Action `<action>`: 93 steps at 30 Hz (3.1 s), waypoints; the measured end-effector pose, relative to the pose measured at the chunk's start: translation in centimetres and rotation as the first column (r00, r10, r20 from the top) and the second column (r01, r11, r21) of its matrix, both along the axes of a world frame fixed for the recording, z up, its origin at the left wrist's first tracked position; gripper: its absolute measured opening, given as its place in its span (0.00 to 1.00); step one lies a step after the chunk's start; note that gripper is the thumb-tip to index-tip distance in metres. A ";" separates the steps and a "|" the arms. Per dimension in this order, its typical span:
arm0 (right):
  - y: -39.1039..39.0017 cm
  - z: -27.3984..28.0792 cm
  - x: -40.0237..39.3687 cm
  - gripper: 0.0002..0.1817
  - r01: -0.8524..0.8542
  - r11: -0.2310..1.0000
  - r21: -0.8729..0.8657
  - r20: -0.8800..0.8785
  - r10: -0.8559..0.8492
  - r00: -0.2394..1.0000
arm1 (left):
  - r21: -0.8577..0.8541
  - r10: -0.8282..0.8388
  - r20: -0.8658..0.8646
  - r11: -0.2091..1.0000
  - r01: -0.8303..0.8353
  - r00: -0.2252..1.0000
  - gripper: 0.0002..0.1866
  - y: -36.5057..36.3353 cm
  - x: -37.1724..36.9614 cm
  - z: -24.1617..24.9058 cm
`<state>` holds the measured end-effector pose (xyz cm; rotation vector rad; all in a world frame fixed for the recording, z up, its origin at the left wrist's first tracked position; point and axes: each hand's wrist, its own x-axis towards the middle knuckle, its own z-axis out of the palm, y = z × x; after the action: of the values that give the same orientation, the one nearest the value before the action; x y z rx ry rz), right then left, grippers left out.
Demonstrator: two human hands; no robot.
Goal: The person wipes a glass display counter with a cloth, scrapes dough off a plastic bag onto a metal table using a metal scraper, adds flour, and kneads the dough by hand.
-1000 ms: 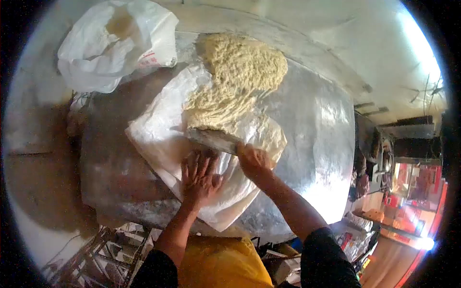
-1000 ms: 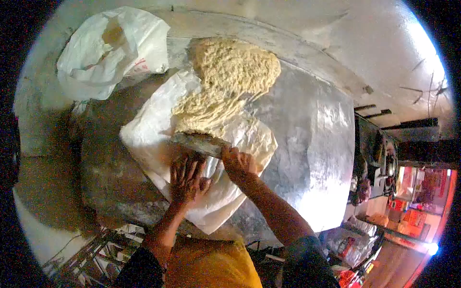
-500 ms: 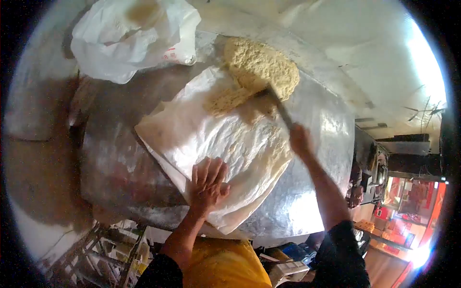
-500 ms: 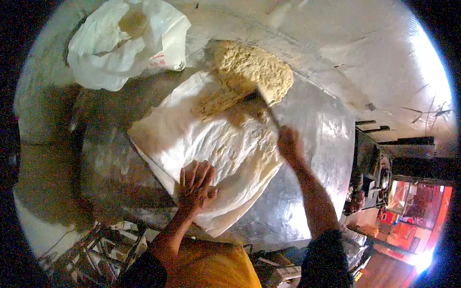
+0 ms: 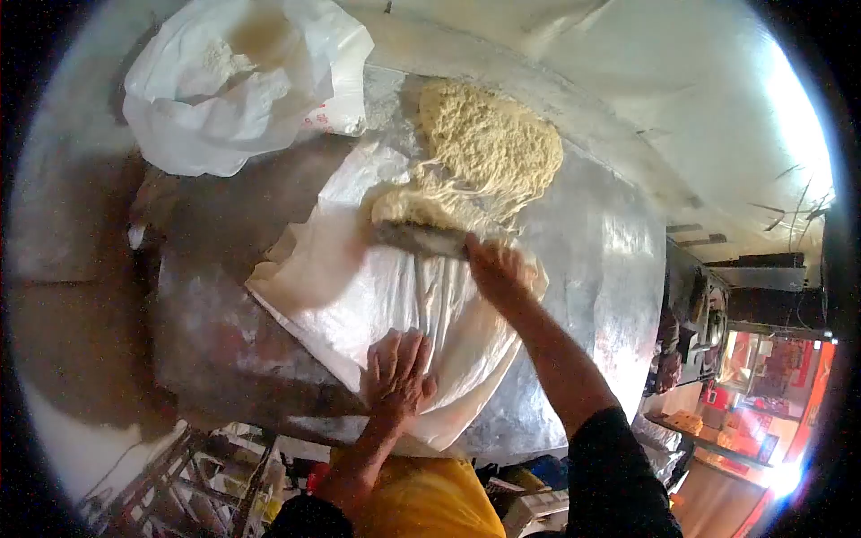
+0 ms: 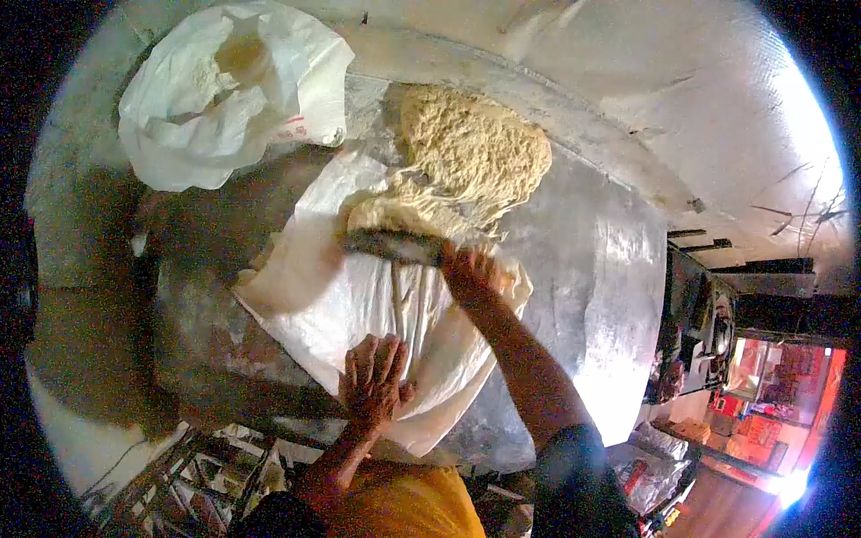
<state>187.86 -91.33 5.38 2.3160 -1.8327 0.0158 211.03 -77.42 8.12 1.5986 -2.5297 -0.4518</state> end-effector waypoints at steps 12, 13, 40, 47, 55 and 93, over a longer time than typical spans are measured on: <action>1.2 2.2 -2.7 0.05 0.222 0.967 0.121 0.083 -0.233 0.969 | -0.004 0.038 -0.020 0.999 -0.038 0.999 0.42 3.8 0.5 0.3; 2.5 0.9 -3.1 0.06 0.247 0.964 0.102 0.081 -0.255 0.963 | -0.014 0.043 -0.029 0.999 -0.044 0.999 0.42 4.0 0.5 0.6; 0.2 13.2 -8.2 0.15 0.421 0.820 0.387 0.584 -0.571 0.577 | 0.012 0.065 0.024 0.998 -0.065 0.998 0.47 -5.2 3.2 1.6; -3.5 21.2 -8.6 0.15 0.424 0.903 0.062 0.723 -0.334 0.604 | 0.008 0.059 -0.016 0.998 -0.059 0.998 0.49 -5.7 3.3 1.8; -8.6 18.6 -10.3 0.16 0.498 0.848 -0.182 0.848 -0.122 0.517 | 0.001 0.083 -0.031 0.997 -0.083 0.996 0.47 -5.8 3.2 2.0; 9.0 8.3 -11.5 0.16 0.409 0.888 0.208 0.334 -0.458 0.824 | 0.343 0.309 -0.462 0.927 -0.154 0.831 0.22 -7.3 11.8 4.4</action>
<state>176.38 -82.32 13.66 2.0100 -2.5927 0.3076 222.81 -84.70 12.48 1.5805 -1.9056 -1.0978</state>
